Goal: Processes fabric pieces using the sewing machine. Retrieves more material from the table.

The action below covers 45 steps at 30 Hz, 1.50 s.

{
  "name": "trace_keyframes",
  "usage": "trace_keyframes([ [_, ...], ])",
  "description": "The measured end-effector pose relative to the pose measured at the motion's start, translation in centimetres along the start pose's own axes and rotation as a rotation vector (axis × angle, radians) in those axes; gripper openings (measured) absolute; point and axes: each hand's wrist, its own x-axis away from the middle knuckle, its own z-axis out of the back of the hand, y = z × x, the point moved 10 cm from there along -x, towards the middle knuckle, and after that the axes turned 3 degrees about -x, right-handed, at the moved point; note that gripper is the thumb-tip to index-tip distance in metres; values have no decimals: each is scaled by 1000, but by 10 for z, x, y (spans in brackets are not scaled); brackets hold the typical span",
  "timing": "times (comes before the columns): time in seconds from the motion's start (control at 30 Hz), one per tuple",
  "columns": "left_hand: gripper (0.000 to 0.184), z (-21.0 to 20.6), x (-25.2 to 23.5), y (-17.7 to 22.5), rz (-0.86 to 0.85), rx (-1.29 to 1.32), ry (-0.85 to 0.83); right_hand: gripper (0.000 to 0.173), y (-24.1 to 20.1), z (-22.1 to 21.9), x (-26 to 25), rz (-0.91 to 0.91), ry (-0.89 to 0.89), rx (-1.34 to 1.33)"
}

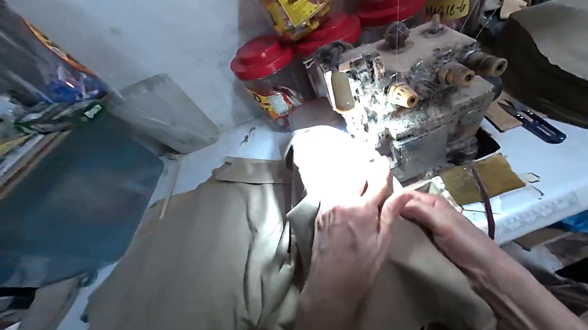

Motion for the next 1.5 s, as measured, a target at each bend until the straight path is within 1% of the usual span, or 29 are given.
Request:
trace_keyframes([
  [0.1,60,6,13,1,-57,28,25,26,13,-1,10,-64,20,-114],
  [0.17,58,5,9,-7,-59,81,-27,27,11,-3,5,-57,25,-135],
  [0.3,41,3,-10,-31,-27,298,-206,26,4,-11,-11,-62,-12,-118],
  [0.37,33,6,-14,-42,5,406,-221,26,1,-10,-15,-53,3,-79],
  [0.47,43,14,5,-45,-67,348,24,27,6,-1,-7,-25,36,-50],
  [0.53,60,15,52,-34,-120,310,175,27,29,11,12,-71,23,-22],
  [0.57,58,14,82,-32,-98,304,210,24,45,18,22,-95,5,-8],
  [0.63,33,10,157,-43,63,371,315,15,78,28,44,-101,-94,-13],
  [0.67,17,4,200,-59,218,423,363,11,92,33,54,-101,-156,-6],
  [0.7,11,-4,246,-79,426,504,430,10,101,38,62,-108,-211,3],
  [0.77,9,-20,323,-123,949,615,579,14,105,45,70,-100,-279,32],
  [0.8,25,-30,342,-138,1148,678,567,18,99,46,70,-90,-279,37],
  [0.83,47,-41,350,-148,1261,786,534,22,90,44,68,-68,-271,21],
  [0.87,55,-51,348,-154,1331,917,509,25,79,40,66,-40,-265,-26],
  [0.9,48,-61,343,-154,1375,1042,471,26,69,36,64,-18,-247,-98],
  [0.93,33,-72,335,-148,1395,1168,403,25,59,31,62,4,-228,-175],
  [0.97,18,-82,327,-137,1399,1297,286,22,48,28,60,32,-224,-241],
  [1.0,13,-89,319,-124,1371,1401,116,19,40,29,58,59,-222,-273],
  [1.03,15,-86,312,-112,1318,1447,-58,17,35,35,56,69,-183,-275],
  [1.07,15,-72,308,-107,1269,1432,-151,16,35,47,53,59,-102,-252],
  [1.1,16,-45,303,-109,1238,1368,-145,14,36,62,52,37,-6,-223],
  [1.13,20,-9,299,-118,1206,1274,-69,10,37,77,52,14,86,-195],
  [1.17,24,34,295,-134,1169,1152,63,6,37,88,52,0,163,-165],
  [1.2,25,77,291,-155,1136,1023,195,9,36,92,52,-5,195,-130],
  [1.23,25,116,281,-177,1099,921,279,12,36,89,51,-11,194,-96],
  [1.3,24,172,233,-204,946,900,423,15,47,63,49,-24,91,-70],
  [1.4,21,197,151,-171,800,658,625,11,71,10,47,12,-58,-45],
  [1.43,35,193,136,-165,712,555,592,11,77,-2,48,36,-55,-53],
  [1.5,77,161,120,-152,514,353,416,13,83,-10,53,77,0,-72],
])
